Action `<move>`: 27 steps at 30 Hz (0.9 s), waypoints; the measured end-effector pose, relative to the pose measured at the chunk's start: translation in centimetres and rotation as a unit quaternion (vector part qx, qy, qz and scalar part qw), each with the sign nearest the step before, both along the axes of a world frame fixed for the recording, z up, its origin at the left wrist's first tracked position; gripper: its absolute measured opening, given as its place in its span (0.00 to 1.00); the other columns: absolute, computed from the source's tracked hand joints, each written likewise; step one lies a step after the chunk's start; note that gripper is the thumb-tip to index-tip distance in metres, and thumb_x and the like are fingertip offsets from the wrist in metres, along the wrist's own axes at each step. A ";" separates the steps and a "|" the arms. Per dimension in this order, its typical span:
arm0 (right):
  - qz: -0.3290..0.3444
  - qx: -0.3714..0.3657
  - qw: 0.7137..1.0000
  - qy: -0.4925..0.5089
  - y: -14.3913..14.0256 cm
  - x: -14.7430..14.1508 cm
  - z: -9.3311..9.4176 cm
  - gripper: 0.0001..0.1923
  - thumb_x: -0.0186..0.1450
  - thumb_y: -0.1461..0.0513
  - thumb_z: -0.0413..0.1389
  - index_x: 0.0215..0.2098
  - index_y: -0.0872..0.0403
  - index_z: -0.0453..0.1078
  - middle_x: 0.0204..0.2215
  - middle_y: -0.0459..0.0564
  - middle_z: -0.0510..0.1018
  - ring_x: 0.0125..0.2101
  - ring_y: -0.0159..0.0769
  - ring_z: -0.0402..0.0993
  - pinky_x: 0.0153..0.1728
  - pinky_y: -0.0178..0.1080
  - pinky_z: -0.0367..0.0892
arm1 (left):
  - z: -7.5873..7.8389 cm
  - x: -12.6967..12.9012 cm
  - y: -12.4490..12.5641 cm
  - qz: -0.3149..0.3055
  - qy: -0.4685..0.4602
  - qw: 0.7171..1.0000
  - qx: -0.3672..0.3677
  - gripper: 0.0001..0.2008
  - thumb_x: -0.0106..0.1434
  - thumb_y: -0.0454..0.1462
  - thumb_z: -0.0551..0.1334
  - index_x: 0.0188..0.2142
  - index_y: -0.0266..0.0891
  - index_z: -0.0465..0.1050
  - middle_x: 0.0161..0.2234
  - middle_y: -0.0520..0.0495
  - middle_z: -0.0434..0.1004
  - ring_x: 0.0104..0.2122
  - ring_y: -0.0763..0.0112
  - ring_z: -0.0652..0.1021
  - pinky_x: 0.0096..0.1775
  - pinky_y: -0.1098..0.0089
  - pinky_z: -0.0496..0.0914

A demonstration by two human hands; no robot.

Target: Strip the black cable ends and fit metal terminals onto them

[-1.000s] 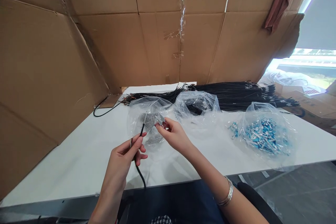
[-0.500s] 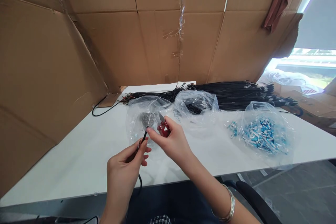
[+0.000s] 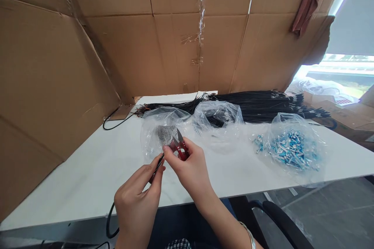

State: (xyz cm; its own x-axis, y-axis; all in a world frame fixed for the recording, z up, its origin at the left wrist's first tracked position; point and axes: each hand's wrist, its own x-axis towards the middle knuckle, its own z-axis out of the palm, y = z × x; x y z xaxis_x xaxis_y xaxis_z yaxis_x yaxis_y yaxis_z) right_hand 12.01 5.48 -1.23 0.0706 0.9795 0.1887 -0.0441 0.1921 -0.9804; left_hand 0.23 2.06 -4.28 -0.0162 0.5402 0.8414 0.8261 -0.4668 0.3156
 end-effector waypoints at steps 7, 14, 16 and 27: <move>0.041 -0.067 0.996 0.048 2.3 0.4 -1.2 0.11 0.53 0.56 0.64 0.27 0.57 0.72 0.19 0.39 0.63 0.19 0.25 0.52 0.20 0.32 0.49 | -1.0 -0.7 1.5 0.067 0.031 0.997 -0.039 0.11 0.64 0.31 0.62 0.45 0.37 0.79 0.31 0.51 0.82 0.28 0.73 0.79 0.32 0.73 0.68; 0.155 -0.134 0.977 0.062 6.8 1.0 -2.7 0.14 0.52 0.54 0.65 0.24 0.58 0.73 0.12 0.34 0.52 0.14 0.21 0.39 0.17 0.34 0.35 | -1.5 -0.8 3.8 0.116 0.049 0.983 -0.133 0.11 0.64 0.33 0.62 0.45 0.41 0.80 0.32 0.52 0.82 0.26 0.70 0.79 0.28 0.69 0.65; 0.176 -0.141 0.972 0.061 7.5 1.3 -2.8 0.14 0.52 0.55 0.65 0.24 0.58 0.72 0.11 0.33 0.50 0.14 0.21 0.39 0.17 0.34 0.34 | -1.4 -0.8 4.1 0.121 0.040 0.980 -0.155 0.11 0.62 0.33 0.63 0.43 0.42 0.80 0.33 0.52 0.83 0.26 0.70 0.79 0.28 0.70 0.66; 0.255 -0.177 0.947 0.077 8.5 2.4 -3.7 0.17 0.52 0.52 0.63 0.26 0.56 0.66 0.27 0.45 0.69 0.16 0.19 0.39 0.14 0.30 0.36 | -1.0 -1.6 4.0 0.122 -0.004 0.972 -0.200 0.10 0.64 0.34 0.62 0.42 0.45 0.80 0.35 0.55 0.83 0.31 0.69 0.80 0.31 0.69 0.66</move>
